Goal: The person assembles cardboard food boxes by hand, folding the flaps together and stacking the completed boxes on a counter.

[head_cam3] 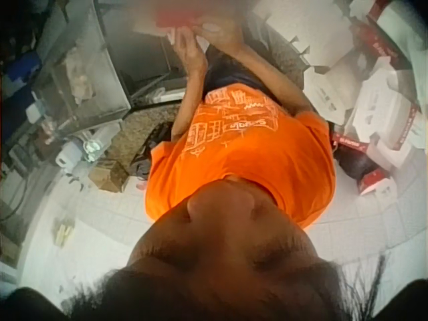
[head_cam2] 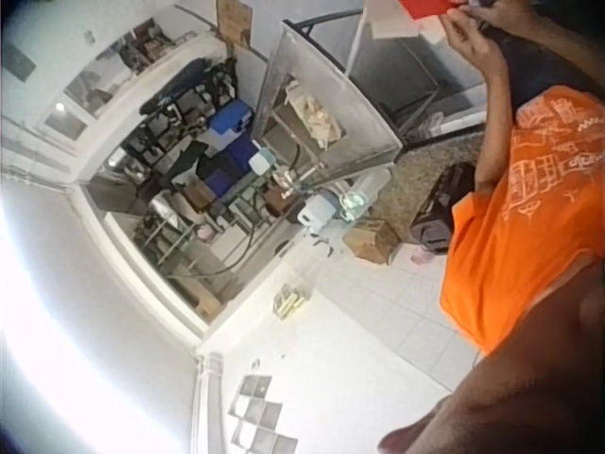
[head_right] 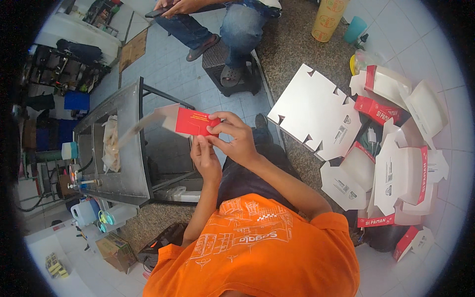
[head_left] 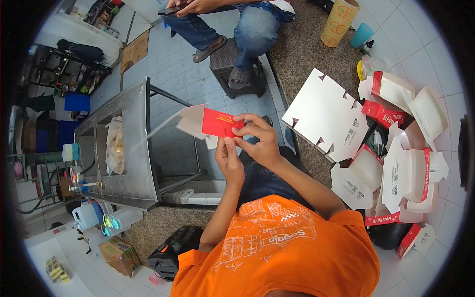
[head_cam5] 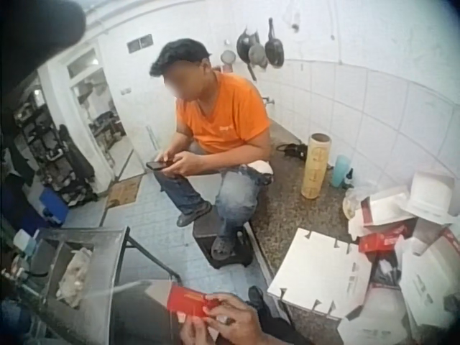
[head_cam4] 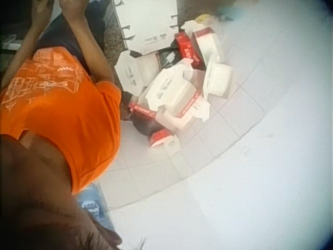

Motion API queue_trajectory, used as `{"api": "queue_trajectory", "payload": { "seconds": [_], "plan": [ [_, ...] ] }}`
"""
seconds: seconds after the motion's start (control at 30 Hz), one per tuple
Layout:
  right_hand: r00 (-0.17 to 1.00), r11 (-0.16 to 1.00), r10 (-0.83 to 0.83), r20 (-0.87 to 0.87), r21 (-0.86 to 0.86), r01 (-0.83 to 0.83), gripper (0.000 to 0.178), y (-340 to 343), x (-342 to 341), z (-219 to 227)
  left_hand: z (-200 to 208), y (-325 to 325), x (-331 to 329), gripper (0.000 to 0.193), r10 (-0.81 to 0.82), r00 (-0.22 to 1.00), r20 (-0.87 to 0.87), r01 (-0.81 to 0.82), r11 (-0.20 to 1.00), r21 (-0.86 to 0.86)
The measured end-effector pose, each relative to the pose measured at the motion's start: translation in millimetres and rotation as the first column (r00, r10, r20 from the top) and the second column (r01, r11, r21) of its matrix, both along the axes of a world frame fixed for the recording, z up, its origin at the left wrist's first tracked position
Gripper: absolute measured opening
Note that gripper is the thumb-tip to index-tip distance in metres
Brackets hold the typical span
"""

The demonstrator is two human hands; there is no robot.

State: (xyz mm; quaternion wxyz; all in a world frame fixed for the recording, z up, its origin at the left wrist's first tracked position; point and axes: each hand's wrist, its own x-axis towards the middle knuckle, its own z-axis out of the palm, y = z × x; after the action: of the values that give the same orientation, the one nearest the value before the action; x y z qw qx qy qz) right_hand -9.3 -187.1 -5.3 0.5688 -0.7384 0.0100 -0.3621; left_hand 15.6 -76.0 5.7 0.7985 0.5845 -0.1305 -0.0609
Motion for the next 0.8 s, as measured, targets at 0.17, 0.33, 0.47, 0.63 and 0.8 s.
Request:
{"api": "queue_trajectory", "payload": {
  "seconds": [0.17,0.33,0.47,0.63,0.8],
  "plan": [
    [0.992,0.976,0.032,-0.125,0.218,-0.004,0.03,-19,-22,12,3,35,5,0.03,-0.145,0.982,-0.124,0.176,0.938,0.297],
    [0.951,0.995,-0.058,-0.305,0.061,0.08,0.029,-35,-33,10,37,50,-11,0.033,-0.251,0.937,-0.244,0.321,0.894,0.314],
    [0.865,0.95,0.302,-0.4,0.206,-0.236,0.028,-48,-27,10,40,51,-3,0.041,-0.282,0.934,-0.22,0.351,0.834,0.426],
    [0.756,0.909,0.417,-0.505,0.238,-0.342,0.03,-47,-28,30,30,45,3,0.045,-0.258,0.961,-0.102,0.275,0.834,0.478],
    [0.777,0.894,0.435,-0.454,0.322,-0.313,0.031,-36,-28,27,39,48,15,0.047,-0.39,0.904,-0.175,0.427,0.838,0.341]
  ]
}}
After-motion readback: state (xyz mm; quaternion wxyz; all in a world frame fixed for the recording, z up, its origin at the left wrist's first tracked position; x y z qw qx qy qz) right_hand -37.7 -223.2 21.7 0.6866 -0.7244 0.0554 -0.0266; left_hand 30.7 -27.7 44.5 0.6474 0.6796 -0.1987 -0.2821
